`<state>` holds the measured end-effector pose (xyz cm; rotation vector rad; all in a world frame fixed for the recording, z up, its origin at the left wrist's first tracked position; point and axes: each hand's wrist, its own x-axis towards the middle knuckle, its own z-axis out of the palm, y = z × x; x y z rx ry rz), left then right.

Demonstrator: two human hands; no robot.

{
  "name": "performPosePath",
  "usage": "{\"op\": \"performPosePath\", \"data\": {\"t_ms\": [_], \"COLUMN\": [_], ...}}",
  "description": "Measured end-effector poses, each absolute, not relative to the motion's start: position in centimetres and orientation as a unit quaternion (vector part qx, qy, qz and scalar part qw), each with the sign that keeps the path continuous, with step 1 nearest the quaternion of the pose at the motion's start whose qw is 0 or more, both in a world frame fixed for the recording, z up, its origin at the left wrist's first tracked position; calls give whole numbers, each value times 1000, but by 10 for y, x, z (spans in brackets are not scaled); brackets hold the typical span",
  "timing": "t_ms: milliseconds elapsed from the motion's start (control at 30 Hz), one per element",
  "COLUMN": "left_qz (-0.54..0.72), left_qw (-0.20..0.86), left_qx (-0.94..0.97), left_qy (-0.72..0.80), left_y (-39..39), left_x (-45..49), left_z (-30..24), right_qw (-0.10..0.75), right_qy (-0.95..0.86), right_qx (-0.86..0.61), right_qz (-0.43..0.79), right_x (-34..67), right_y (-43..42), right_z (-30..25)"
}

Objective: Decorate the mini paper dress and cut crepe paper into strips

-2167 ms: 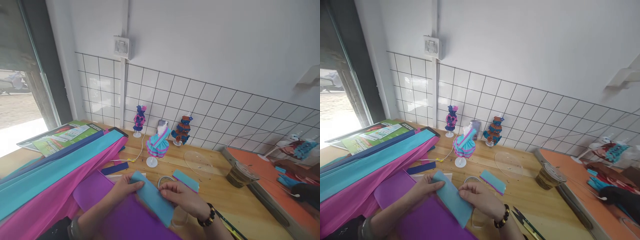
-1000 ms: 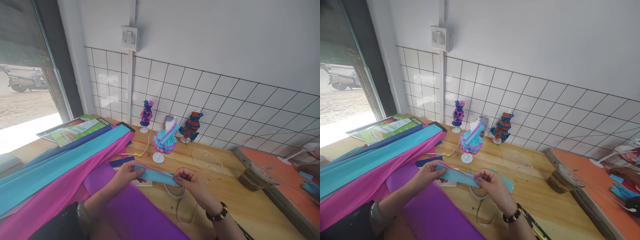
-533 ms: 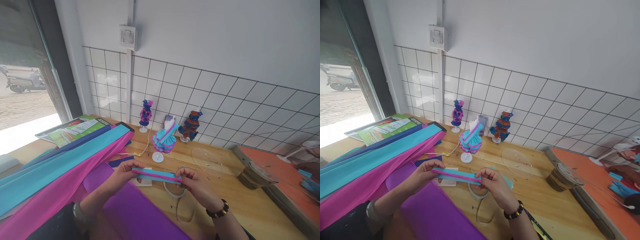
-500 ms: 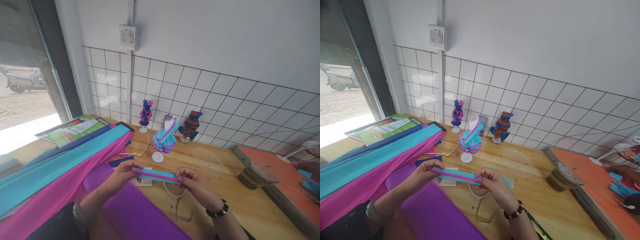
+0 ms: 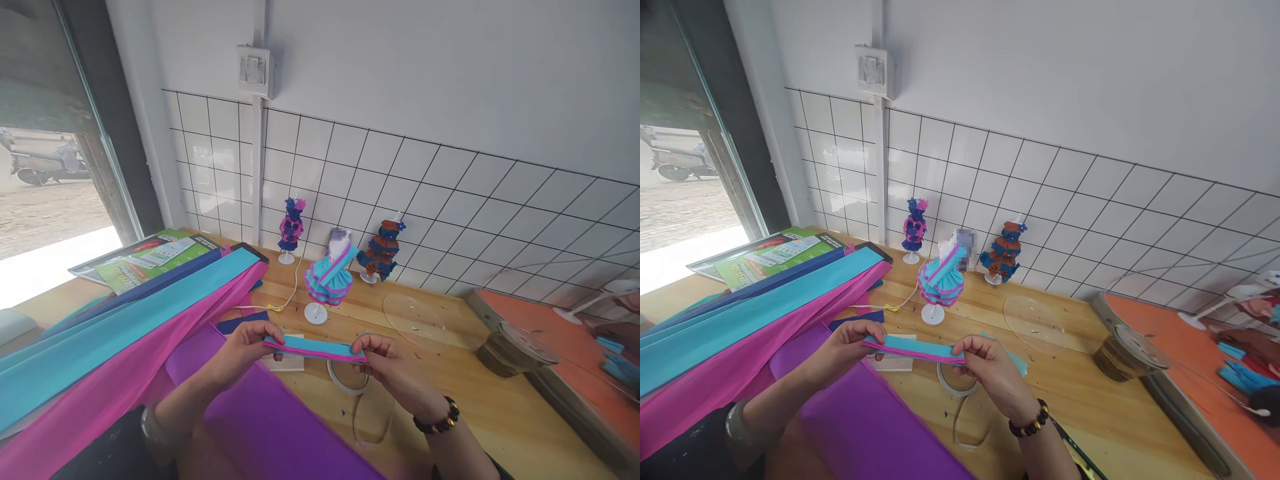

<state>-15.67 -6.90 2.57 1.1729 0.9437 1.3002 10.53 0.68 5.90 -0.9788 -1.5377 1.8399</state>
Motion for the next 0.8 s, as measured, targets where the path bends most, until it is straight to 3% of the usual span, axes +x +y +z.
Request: {"op": "performPosePath", "data": {"t_ms": [800], "left_qz": [565], "left_qw": [553], "left_qx": [446], "left_qy": [419], "left_y": [-69], "left_x": [-158], "left_z": [29], "right_qw": [246], "right_qy": [-591], "right_qx": [-345], "right_qz": [687], "right_x": [112], "right_y": [10], "right_z": [61]}}
